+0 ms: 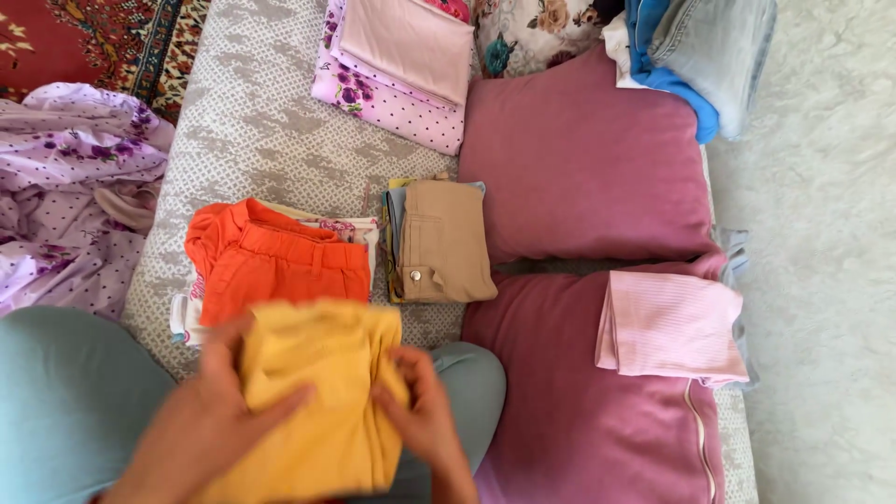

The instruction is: Folding various pieces of baby clothing on a bed.

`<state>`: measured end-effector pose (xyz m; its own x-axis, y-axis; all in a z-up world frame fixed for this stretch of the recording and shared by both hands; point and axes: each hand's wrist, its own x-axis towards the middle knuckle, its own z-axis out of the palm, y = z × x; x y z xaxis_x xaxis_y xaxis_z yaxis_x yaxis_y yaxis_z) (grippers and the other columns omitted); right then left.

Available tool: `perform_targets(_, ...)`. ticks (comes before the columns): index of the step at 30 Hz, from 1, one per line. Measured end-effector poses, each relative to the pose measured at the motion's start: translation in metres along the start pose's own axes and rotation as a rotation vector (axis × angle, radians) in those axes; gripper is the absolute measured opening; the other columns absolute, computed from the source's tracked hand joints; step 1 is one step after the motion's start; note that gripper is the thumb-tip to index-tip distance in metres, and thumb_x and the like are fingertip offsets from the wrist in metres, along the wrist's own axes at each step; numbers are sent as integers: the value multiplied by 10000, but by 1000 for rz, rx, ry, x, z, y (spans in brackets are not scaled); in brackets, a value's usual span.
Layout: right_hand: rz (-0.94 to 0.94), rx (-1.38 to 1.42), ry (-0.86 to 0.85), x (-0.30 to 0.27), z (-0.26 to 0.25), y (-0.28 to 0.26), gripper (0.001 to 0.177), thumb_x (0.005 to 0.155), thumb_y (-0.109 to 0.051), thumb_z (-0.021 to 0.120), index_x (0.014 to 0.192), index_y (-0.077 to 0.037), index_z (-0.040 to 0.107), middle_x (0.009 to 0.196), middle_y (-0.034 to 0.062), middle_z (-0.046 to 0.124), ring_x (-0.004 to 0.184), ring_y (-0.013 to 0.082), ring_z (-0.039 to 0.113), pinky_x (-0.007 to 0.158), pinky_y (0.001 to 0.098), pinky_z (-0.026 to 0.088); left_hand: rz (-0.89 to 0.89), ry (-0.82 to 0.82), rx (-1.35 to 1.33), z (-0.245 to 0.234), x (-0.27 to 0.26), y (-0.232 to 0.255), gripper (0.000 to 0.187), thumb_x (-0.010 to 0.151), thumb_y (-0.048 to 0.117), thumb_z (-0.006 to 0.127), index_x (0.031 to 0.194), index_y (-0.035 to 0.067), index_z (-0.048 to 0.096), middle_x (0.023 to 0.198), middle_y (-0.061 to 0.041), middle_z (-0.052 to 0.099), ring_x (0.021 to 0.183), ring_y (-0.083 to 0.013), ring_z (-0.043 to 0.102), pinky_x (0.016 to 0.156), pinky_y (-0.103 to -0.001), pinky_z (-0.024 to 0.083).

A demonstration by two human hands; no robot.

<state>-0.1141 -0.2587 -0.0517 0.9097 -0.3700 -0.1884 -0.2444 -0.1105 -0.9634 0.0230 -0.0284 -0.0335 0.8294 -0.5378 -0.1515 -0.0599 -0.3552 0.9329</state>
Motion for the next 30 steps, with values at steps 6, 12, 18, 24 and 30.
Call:
perform_targets(6,-193,-546,248,140,49,18,357,981,-144,654,1320,-80,563,1033,216,742,897,360,729,755,433,562,-91,236,361,-21,122,-60,1016,827,598,720,1511,-10,279,1063,-323,708,938,-498,702,746,-565,562)
perform_targets(12,-74,-482,300,164,56,50,349,1006,-190,599,1331,-85,531,1058,247,719,950,436,697,792,490,541,-165,259,383,-9,133,-66,1024,814,646,692,1506,13,280,1054,-326,714,905,-487,718,734,-563,569)
perform_targets(18,-498,-714,401,137,52,-7,394,903,-36,671,1280,6,563,1255,241,604,1170,417,570,985,496,469,-68,430,616,-7,121,-32,1018,819,620,745,1548,19,368,1289,-268,616,1092,-429,644,910,-520,544)
perform_targets(24,-677,-968,211,166,108,13,490,983,-142,586,1459,-26,563,1543,167,549,1501,364,479,1278,525,307,476,467,987,28,138,-62,459,968,232,615,1405,92,614,1480,-45,588,1483,-241,470,1302,-490,322)
perform_targets(30,-617,-1025,270,193,110,43,533,1023,-288,515,1502,-57,539,1620,233,433,1539,406,361,1281,584,169,428,522,1000,30,165,-85,487,998,327,556,1426,106,622,1529,-96,551,1470,-305,454,1237,-522,321)
